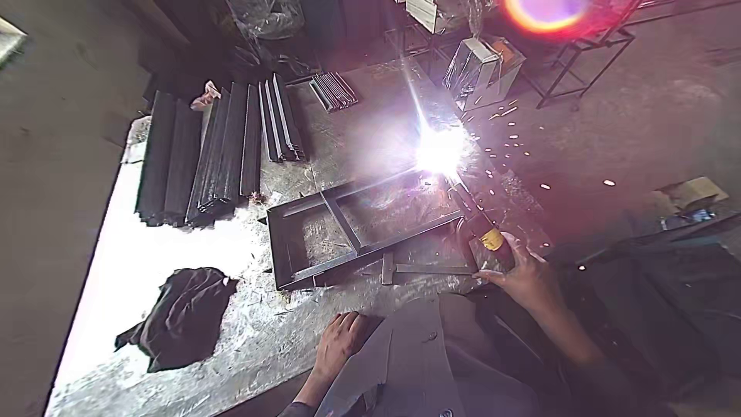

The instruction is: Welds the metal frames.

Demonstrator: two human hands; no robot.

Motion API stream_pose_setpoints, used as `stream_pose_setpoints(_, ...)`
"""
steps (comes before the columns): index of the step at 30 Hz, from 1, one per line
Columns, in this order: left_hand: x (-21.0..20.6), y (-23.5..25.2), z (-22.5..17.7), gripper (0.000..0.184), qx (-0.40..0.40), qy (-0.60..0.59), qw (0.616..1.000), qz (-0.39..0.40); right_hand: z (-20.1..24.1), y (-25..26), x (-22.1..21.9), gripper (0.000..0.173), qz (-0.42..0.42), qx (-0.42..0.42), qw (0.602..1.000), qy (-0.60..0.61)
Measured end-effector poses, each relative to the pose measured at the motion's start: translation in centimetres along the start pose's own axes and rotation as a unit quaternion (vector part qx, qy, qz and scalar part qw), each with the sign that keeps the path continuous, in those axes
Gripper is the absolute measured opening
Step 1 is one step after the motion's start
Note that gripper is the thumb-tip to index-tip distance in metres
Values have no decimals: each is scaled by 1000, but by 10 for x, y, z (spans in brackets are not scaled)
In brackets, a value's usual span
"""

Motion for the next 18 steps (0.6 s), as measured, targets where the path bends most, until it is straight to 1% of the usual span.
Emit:
stream_pose_setpoints(4, 3, 2, -1, 29, -1, 0, 1000, -10, -1, 1, -1, 103, 1, 1, 999, 32)
stream_pose_setpoints(9, 2, 2, -2, 30, 6, 10, 1000, 2, -5, 3, -7, 107, 22, -23, 999, 11)
stream_pose_setpoints(13, 2, 2, -1, 31, 5, 1, 1000, -5, 0, 4, -3, 104, 22, -14, 1000, 16)
stream_pose_setpoints(15, 1, 2, 0, 29, 23, -3, 1000, 16, 2, 1, 1, 107, 20, -18, 1000, -6)
stream_pose_setpoints(16, 0, 1, 2, 28, 39, -20, 998, 33, 4, -1, 4, 108, 21, -10, 999, -33)
stream_pose_setpoints(17, 0, 0, 3, 28, 39, -22, 999, 31, 8, -3, 8, 107, 13, 1, 999, -30)
stream_pose_setpoints(18, -1, -1, 3, 28, 22, -12, 1000, 12, 14, -7, 16, 106, -31, 42, 999, -7)
Point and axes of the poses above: each hand's wrist, its own y-axis towards the middle knuckle, its own x-axis out of the back of the hand, z = x × y, the point moved 9 cm from there along y, towards the middle knuckle, and after that the axes turned 9 degrees about x, right-handed, at the moved point
